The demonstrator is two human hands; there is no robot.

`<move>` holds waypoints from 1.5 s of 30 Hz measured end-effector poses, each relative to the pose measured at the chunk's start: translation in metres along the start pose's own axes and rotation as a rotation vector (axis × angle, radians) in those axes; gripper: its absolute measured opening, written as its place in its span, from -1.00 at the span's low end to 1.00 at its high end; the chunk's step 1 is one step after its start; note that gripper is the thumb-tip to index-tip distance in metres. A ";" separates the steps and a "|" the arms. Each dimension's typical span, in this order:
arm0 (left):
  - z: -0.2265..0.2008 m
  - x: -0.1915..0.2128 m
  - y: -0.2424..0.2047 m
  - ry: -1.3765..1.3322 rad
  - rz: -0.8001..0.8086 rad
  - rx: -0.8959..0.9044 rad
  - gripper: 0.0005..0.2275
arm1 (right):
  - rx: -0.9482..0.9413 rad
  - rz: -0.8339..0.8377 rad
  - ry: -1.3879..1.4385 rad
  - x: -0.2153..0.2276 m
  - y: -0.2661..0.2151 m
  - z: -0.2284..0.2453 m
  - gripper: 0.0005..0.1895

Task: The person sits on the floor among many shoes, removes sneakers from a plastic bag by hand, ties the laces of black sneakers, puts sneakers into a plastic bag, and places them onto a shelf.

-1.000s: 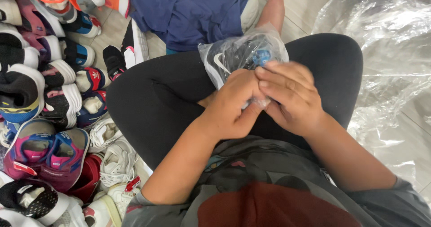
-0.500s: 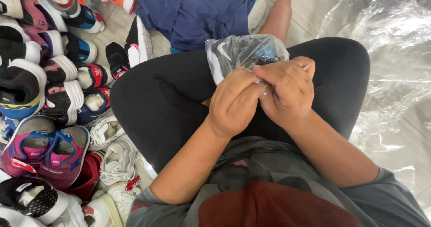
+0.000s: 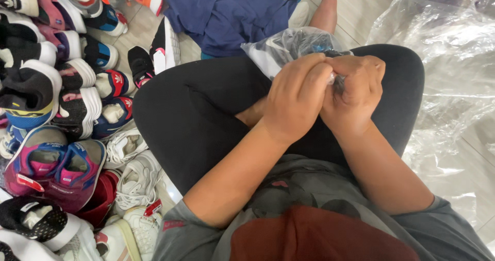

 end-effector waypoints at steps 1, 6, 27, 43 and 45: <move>-0.002 -0.008 -0.004 0.120 0.050 -0.001 -0.88 | -0.009 -0.015 -0.022 0.002 -0.003 -0.003 -0.93; -0.013 -0.024 0.006 0.385 0.134 0.012 -0.80 | -0.041 -0.030 -0.112 0.010 -0.023 -0.024 -0.91; -0.006 -0.003 0.020 -0.157 0.282 0.068 -0.92 | -0.029 -0.083 0.031 0.007 -0.019 -0.024 -0.83; -0.003 0.025 -0.005 -0.187 0.262 0.025 -0.83 | -0.480 0.573 0.256 0.046 0.029 0.016 -0.85; -0.002 0.028 -0.019 -0.235 0.245 0.071 -0.84 | -0.641 0.661 0.478 0.056 0.030 0.014 -0.75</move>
Point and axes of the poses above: each hand's wrist, its own y-axis towards the middle knuckle, its own x-axis out of the back of the hand, z = x × y, the point moved 2 cm from there along y, towards the middle knuckle, and after that the axes turned 6 degrees about -x, right-handed, at the moved point
